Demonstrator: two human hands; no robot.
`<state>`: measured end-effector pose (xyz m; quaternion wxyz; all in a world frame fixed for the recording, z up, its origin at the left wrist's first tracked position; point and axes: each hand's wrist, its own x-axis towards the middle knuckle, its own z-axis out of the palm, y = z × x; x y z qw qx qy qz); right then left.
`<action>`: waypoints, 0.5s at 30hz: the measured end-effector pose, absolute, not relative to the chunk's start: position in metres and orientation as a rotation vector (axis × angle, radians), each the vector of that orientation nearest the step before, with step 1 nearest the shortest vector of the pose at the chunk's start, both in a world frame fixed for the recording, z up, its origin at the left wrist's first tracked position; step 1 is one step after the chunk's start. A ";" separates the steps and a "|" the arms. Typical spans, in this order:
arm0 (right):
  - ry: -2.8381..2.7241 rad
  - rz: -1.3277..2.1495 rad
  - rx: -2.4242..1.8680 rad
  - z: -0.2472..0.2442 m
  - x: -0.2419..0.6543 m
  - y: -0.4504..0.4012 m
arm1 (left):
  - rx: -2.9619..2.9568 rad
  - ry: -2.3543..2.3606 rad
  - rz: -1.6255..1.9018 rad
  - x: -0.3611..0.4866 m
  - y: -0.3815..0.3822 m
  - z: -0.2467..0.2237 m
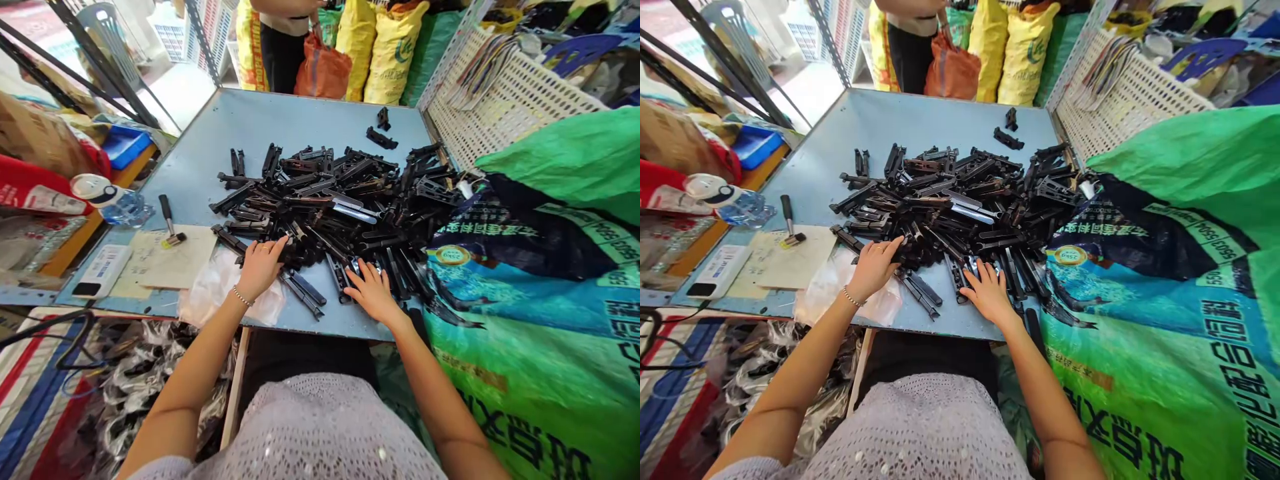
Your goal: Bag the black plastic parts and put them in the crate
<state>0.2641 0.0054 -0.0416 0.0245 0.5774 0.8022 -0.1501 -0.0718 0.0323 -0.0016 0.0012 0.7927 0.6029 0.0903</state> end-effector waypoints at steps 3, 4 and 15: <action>2.477 -0.471 1.808 -0.040 0.261 0.013 | 2.483 1.847 0.399 -0.055 0.056 0.005; 2.472 -0.480 1.808 -0.039 0.259 0.014 | 2.476 1.829 0.456 -0.048 0.065 0.006; 2.429 -0.292 2.016 -0.043 0.219 0.002 | 2.727 1.648 0.616 -0.005 0.108 -0.013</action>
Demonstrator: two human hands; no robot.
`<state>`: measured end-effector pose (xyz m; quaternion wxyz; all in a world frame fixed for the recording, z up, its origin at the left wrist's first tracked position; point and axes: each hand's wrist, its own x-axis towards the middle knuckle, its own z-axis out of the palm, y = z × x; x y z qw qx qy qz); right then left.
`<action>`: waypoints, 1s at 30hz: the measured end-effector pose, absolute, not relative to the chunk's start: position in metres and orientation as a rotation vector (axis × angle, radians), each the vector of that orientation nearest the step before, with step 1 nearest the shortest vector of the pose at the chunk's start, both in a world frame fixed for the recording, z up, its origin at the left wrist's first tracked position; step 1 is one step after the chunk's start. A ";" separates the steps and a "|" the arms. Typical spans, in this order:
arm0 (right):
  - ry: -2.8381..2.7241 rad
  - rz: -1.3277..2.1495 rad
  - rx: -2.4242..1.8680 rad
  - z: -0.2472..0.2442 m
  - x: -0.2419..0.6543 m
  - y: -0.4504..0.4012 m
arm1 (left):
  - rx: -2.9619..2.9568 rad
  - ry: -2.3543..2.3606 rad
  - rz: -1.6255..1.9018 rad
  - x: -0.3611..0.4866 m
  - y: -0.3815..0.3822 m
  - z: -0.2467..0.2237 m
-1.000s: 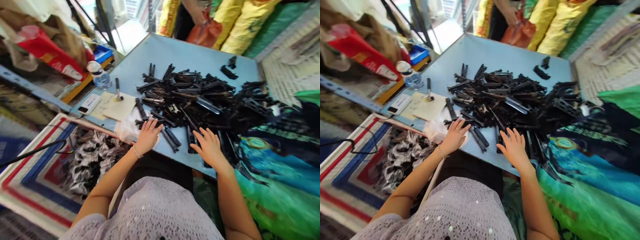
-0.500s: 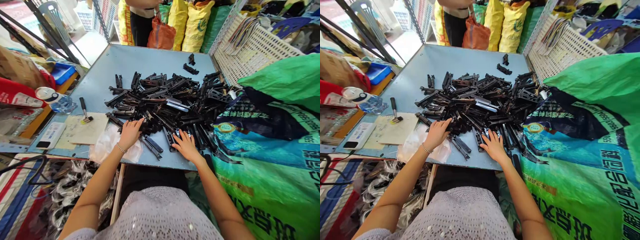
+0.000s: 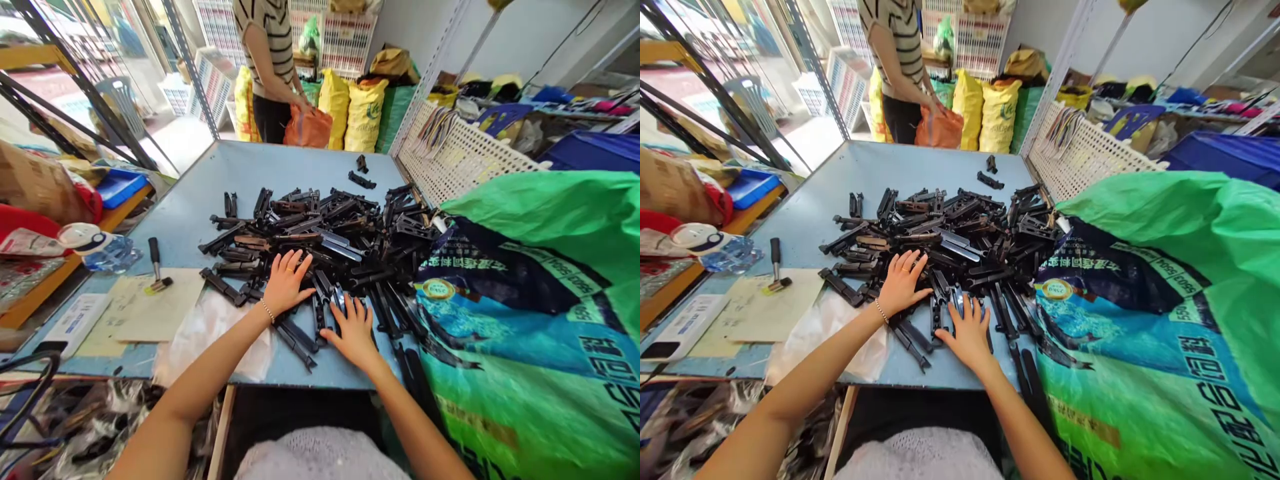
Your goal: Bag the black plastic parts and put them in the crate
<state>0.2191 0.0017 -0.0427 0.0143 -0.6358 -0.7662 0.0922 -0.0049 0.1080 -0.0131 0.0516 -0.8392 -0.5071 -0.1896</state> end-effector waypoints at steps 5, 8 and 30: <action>-2.284 0.260 -2.046 -0.049 0.202 0.007 | -2.514 -1.546 -0.579 -0.014 0.134 -0.017; -2.274 0.285 -2.059 -0.051 0.197 0.009 | -2.511 -1.556 -0.589 -0.019 0.141 -0.020; -2.228 0.437 -1.846 -0.059 0.233 0.010 | -2.561 -1.595 -0.544 -0.034 0.122 -0.011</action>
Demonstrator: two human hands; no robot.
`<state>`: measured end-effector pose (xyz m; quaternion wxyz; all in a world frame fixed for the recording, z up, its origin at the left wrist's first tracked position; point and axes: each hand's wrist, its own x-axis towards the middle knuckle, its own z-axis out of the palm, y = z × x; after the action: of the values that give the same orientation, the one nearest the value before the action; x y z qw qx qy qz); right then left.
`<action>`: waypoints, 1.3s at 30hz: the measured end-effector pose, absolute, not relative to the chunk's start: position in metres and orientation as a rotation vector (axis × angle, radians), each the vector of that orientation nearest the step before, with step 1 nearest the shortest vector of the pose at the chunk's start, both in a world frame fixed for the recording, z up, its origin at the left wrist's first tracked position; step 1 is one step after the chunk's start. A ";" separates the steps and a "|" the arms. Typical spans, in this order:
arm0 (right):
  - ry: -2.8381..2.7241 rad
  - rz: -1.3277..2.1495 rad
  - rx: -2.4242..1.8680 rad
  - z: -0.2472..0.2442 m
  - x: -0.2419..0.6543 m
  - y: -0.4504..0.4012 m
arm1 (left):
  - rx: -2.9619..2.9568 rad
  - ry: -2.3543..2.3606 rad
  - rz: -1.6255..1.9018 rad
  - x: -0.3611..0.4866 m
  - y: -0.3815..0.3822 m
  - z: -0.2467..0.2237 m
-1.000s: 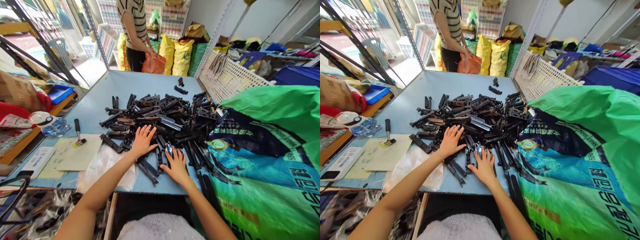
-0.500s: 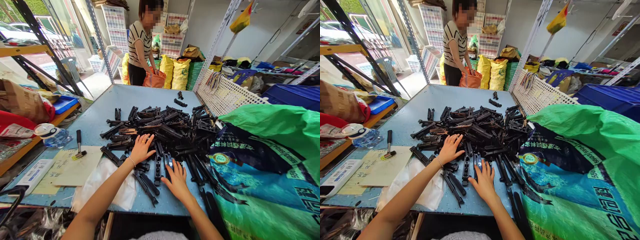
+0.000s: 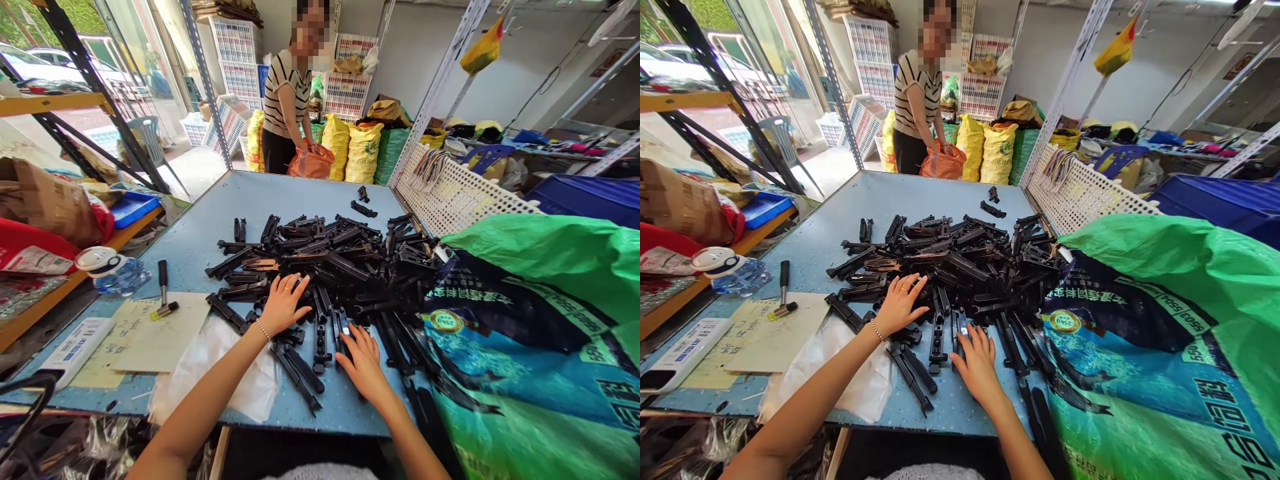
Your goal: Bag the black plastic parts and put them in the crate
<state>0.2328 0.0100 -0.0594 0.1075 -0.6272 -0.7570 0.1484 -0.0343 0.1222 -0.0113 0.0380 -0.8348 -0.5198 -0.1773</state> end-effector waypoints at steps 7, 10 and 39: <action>-2.168 0.397 -1.691 -0.062 0.247 0.005 | -2.542 -1.662 -0.523 -0.033 0.105 -0.019; -2.085 0.423 -1.598 -0.058 0.256 0.001 | -2.554 -1.665 -0.536 -0.033 0.090 -0.021; -1.964 -0.137 -1.914 -0.070 0.355 0.003 | -2.547 -1.910 -0.487 -0.020 0.139 -0.027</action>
<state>0.3546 0.0030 -0.0699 0.1967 -0.6835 -0.7012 -0.0489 -0.0196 0.1389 -0.0266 -0.0397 -0.7902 -0.5926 -0.1510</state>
